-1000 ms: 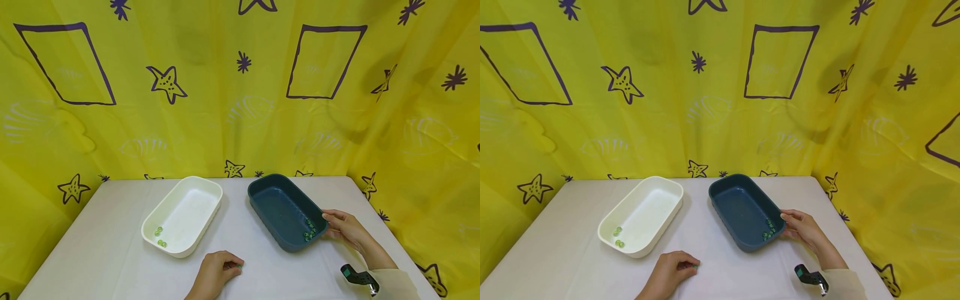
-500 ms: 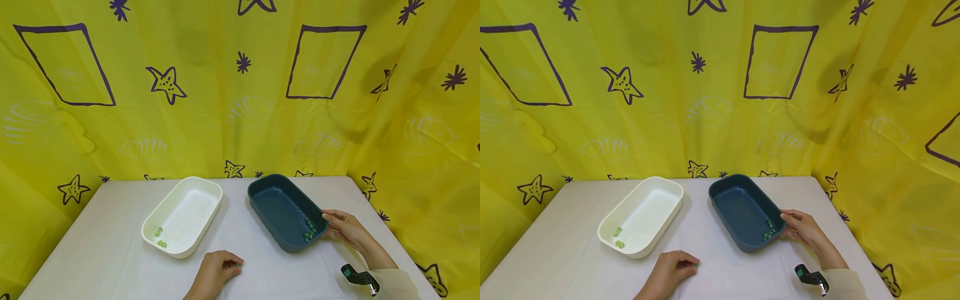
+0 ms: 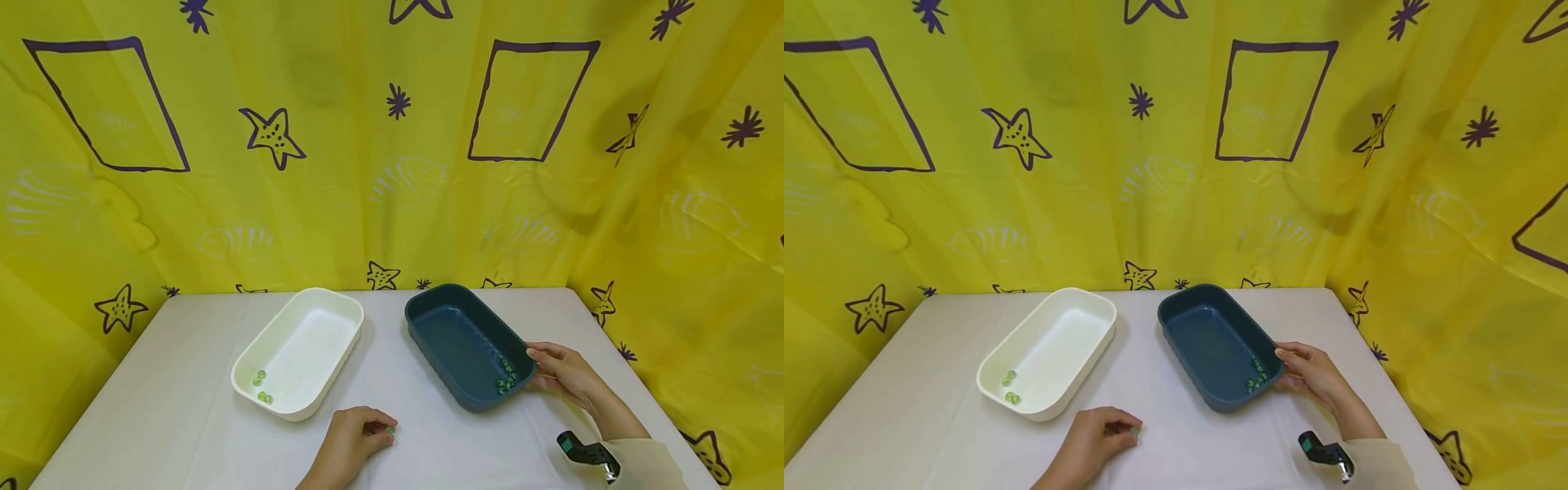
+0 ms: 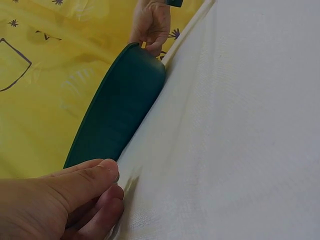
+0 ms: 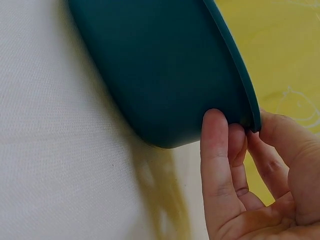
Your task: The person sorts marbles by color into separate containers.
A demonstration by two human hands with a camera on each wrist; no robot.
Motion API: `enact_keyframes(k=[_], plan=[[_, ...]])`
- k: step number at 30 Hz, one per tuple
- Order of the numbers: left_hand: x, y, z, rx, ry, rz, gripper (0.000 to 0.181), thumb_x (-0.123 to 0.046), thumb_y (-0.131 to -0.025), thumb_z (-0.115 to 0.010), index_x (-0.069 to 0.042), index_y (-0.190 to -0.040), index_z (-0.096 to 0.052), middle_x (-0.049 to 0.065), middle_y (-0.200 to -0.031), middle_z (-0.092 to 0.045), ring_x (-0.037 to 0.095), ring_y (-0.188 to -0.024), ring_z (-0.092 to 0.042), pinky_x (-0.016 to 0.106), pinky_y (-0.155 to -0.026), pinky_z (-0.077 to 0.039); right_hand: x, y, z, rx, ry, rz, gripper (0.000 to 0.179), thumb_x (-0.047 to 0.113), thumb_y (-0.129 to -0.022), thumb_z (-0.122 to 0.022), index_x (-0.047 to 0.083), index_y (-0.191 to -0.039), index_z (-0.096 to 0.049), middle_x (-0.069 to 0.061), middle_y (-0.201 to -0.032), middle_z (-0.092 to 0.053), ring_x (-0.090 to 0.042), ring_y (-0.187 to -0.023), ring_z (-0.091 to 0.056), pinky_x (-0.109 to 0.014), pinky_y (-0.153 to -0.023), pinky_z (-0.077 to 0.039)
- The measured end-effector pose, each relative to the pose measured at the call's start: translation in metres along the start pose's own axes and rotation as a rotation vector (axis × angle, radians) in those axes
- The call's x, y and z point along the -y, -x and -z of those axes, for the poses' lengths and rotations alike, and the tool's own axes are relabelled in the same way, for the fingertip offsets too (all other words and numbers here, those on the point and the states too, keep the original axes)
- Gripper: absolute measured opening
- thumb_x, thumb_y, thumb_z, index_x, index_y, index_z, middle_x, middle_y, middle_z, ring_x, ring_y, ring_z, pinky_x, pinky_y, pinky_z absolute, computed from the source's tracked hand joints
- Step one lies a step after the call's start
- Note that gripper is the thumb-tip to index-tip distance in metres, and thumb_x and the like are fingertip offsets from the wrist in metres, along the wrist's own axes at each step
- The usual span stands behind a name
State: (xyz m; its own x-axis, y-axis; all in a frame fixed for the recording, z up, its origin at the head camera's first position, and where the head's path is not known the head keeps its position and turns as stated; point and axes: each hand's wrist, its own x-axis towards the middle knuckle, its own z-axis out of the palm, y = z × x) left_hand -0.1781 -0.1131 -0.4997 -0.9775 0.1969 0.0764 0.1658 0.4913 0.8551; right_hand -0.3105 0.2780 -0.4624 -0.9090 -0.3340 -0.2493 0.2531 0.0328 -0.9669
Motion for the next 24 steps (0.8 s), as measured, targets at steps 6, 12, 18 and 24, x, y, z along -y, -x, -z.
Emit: enact_keyframes(k=[6, 12, 18, 24], plan=[[-0.002, -0.001, 0.002, -0.002, 0.03, 0.004, 0.017, -0.01, -0.079, -0.08, -0.01, -0.096, -0.077, -0.008, -0.084, -0.071, -0.001, -0.073, -0.063, 0.014, -0.067, -0.055, 0.0, 0.0, 0.0, 0.004, 0.006, 0.001, 0.019, 0.019, -0.101, -0.059, 0.033, -0.1, -0.072, 0.009, -0.1, -0.069, -0.01, -0.089, -0.069, -0.025, -0.078, -0.061], [-0.005, -0.005, 0.004, -0.013, 0.079, 0.027, 0.016, -0.011, -0.081, -0.079, -0.01, -0.097, -0.077, -0.009, -0.082, -0.07, 0.001, -0.072, -0.065, 0.014, -0.066, -0.056, 0.001, 0.0, 0.0, -0.007, 0.014, -0.004, 0.018, 0.02, -0.1, -0.059, 0.032, -0.101, -0.072, 0.009, -0.1, -0.068, -0.009, -0.089, -0.069, -0.025, -0.079, -0.061], [-0.006, -0.008, 0.004, -0.039, 0.106, 0.03, 0.016, -0.011, -0.082, -0.079, -0.009, -0.098, -0.077, -0.006, -0.085, -0.072, 0.002, -0.072, -0.066, 0.016, -0.066, -0.057, 0.0, -0.001, 0.0, -0.01, 0.017, -0.004, 0.018, 0.02, -0.101, -0.058, 0.032, -0.101, -0.072, 0.009, -0.1, -0.068, -0.009, -0.089, -0.069, -0.025, -0.079, -0.061], [-0.009, -0.012, 0.005, -0.071, 0.1, 0.029, 0.015, -0.01, -0.082, -0.078, -0.009, -0.097, -0.077, -0.005, -0.088, -0.074, 0.002, -0.073, -0.067, 0.016, -0.066, -0.057, -0.001, 0.0, 0.001, 0.002, 0.02, 0.007, 0.019, 0.019, -0.101, -0.058, 0.032, -0.103, -0.072, 0.008, -0.101, -0.069, -0.01, -0.089, -0.07, -0.025, -0.079, -0.061]])
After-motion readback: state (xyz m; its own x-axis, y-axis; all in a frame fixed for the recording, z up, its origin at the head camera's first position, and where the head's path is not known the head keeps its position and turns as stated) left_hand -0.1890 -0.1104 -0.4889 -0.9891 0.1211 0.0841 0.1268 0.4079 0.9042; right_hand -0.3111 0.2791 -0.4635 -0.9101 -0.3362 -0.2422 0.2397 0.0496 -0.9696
